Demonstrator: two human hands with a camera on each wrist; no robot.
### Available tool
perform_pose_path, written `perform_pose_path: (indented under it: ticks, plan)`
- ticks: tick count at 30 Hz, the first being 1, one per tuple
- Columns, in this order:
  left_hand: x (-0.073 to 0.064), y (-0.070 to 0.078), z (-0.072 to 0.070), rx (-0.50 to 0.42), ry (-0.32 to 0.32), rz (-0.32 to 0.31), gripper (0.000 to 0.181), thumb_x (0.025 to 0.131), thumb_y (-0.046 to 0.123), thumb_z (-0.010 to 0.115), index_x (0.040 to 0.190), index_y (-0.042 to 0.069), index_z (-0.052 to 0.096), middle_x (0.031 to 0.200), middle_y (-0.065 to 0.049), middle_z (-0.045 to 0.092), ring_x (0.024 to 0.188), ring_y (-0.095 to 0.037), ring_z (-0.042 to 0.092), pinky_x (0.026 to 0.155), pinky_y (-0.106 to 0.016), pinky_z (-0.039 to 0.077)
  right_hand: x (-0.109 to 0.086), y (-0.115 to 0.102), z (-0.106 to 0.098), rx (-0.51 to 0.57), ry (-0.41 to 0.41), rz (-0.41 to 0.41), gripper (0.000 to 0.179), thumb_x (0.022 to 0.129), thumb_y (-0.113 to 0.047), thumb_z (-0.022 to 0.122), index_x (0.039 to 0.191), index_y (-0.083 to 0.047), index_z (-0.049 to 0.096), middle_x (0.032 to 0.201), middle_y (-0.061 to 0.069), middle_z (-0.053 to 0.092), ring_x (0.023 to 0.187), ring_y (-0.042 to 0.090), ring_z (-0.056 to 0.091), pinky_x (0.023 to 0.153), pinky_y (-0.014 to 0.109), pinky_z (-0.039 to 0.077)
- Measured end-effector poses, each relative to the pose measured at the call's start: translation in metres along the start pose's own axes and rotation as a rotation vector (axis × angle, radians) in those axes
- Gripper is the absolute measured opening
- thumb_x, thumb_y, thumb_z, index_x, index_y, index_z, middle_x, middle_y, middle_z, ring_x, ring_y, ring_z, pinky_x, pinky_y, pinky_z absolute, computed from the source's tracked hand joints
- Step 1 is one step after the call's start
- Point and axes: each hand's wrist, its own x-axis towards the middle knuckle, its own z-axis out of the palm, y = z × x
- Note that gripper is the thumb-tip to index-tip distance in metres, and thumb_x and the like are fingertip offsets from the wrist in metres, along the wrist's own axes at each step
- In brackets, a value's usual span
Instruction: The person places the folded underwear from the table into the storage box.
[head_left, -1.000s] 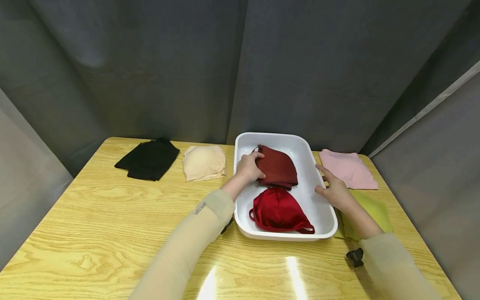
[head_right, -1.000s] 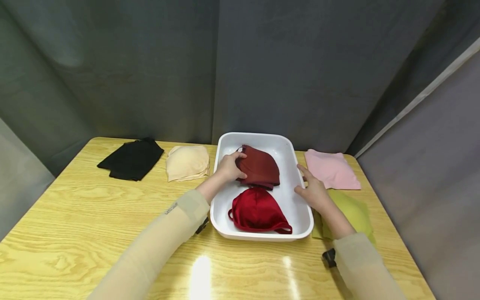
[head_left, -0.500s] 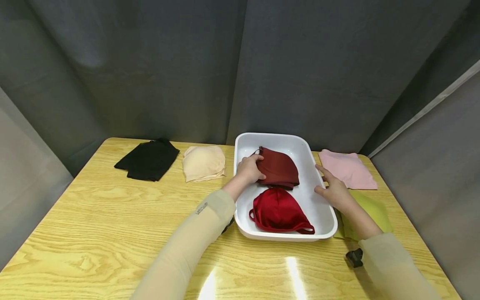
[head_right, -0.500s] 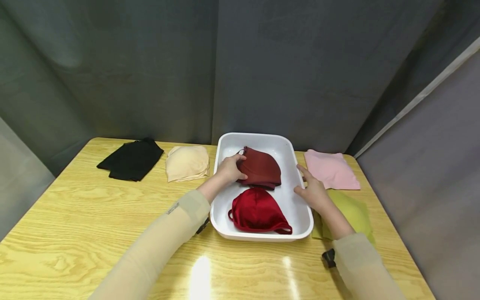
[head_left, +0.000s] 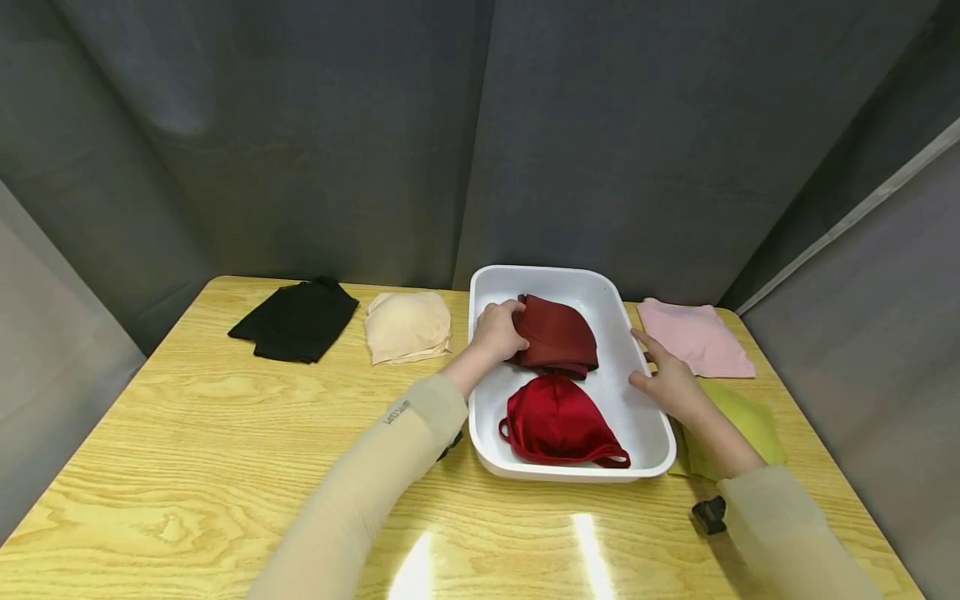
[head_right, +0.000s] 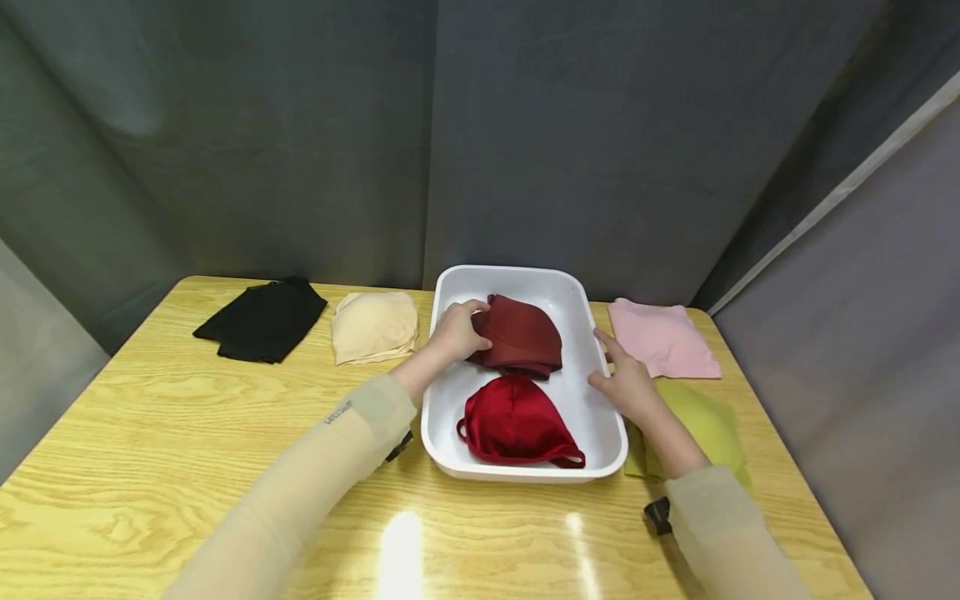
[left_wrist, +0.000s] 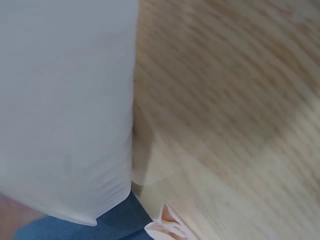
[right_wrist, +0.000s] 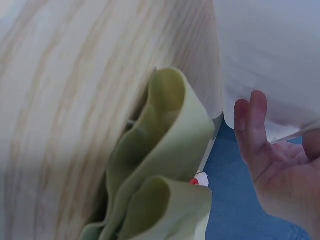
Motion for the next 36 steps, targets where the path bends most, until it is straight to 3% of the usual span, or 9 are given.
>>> perform_pose_path:
  ticks: [14, 36]
  plan:
    - [-0.016, 0.005, -0.019, -0.16, 0.041, 0.131, 0.053, 0.079, 0.012, 0.075, 0.129, 0.011, 0.056, 0.125, -0.012, 0.058, 0.117, -0.025, 0.052, 0.1, -0.035, 0.042, 0.0, 0.0, 0.0, 0.008, 0.004, 0.016, 0.072, 0.086, -0.01, 0.056, 0.149, -0.007, 0.023, 0.13, 0.034, 0.046, 0.106, 0.045, 0.055, 0.081, 0.053, 0.053]
    - [-0.054, 0.013, -0.048, -0.198, 0.083, 0.299, 0.052, 0.083, 0.02, 0.07, 0.131, 0.01, 0.053, 0.128, -0.007, 0.057, 0.118, -0.022, 0.051, 0.099, -0.037, 0.043, 0.002, 0.002, 0.001, 0.007, 0.01, 0.008, 0.072, 0.086, -0.009, 0.057, 0.149, -0.007, 0.024, 0.13, 0.033, 0.047, 0.109, 0.045, 0.053, 0.083, 0.053, 0.052]
